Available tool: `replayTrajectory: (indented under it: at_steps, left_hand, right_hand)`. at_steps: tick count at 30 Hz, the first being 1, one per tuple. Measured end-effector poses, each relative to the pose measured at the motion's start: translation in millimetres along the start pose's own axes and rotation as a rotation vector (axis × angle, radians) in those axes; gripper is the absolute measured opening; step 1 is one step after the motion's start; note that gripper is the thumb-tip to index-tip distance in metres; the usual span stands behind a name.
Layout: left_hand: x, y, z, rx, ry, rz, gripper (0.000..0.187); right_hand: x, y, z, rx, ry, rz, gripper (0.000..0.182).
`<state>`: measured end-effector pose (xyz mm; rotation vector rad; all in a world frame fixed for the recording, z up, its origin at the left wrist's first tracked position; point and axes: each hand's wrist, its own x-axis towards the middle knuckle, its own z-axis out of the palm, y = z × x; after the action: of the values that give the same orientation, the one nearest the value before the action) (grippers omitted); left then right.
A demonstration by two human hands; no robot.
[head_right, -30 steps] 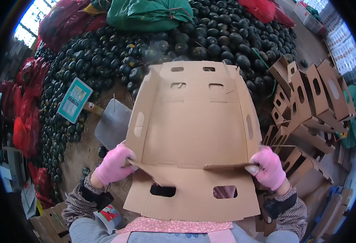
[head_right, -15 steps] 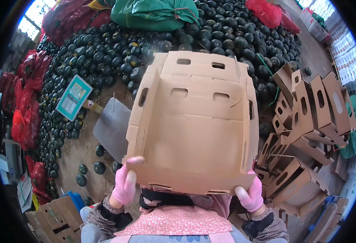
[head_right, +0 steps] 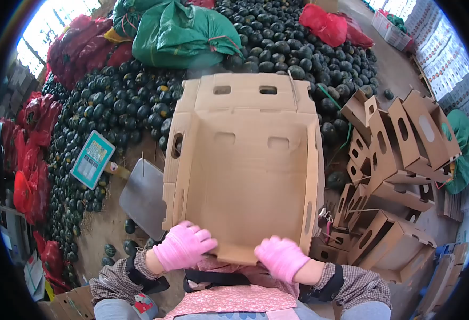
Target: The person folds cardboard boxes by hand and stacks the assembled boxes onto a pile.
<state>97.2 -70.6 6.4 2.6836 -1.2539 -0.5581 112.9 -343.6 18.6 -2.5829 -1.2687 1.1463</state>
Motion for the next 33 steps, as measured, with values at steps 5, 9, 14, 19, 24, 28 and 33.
replayTrajectory:
  at_steps: [5, 9, 14, 19, 24, 28, 33]
  left_hand:
    - [-16, 1, 7, -0.168, -0.132, 0.154, 0.018]
    - [1, 20, -24, -0.187, -0.568, 0.052, 0.034]
    - [4, -79, -76, -0.643, 0.604, -0.118, 0.053]
    - [30, -140, -23, -0.356, 0.316, -0.546, 0.057]
    - [39, -129, -8, -0.552, 0.441, -0.33, 0.047]
    - [39, -130, -9, -0.766, 0.389, -0.205, 0.028]
    - [46, -113, 0, -1.299, 0.853, -0.492, 0.045]
  right_hand:
    - [-47, 53, -63, 0.415, 0.512, -0.361, 0.043]
    - [17, 129, 6, 1.181, 1.29, 0.332, 0.063]
    - [23, 142, 33, 1.295, 1.01, 0.06, 0.049]
    - [12, 132, 28, 0.962, 1.083, 0.062, 0.062]
    - [19, 126, 25, 1.139, 1.108, 0.086, 0.071]
    - [22, 125, 28, 1.298, 1.247, -0.006, 0.058]
    - [33, 110, 6, 1.542, 1.501, -0.026, 0.057]
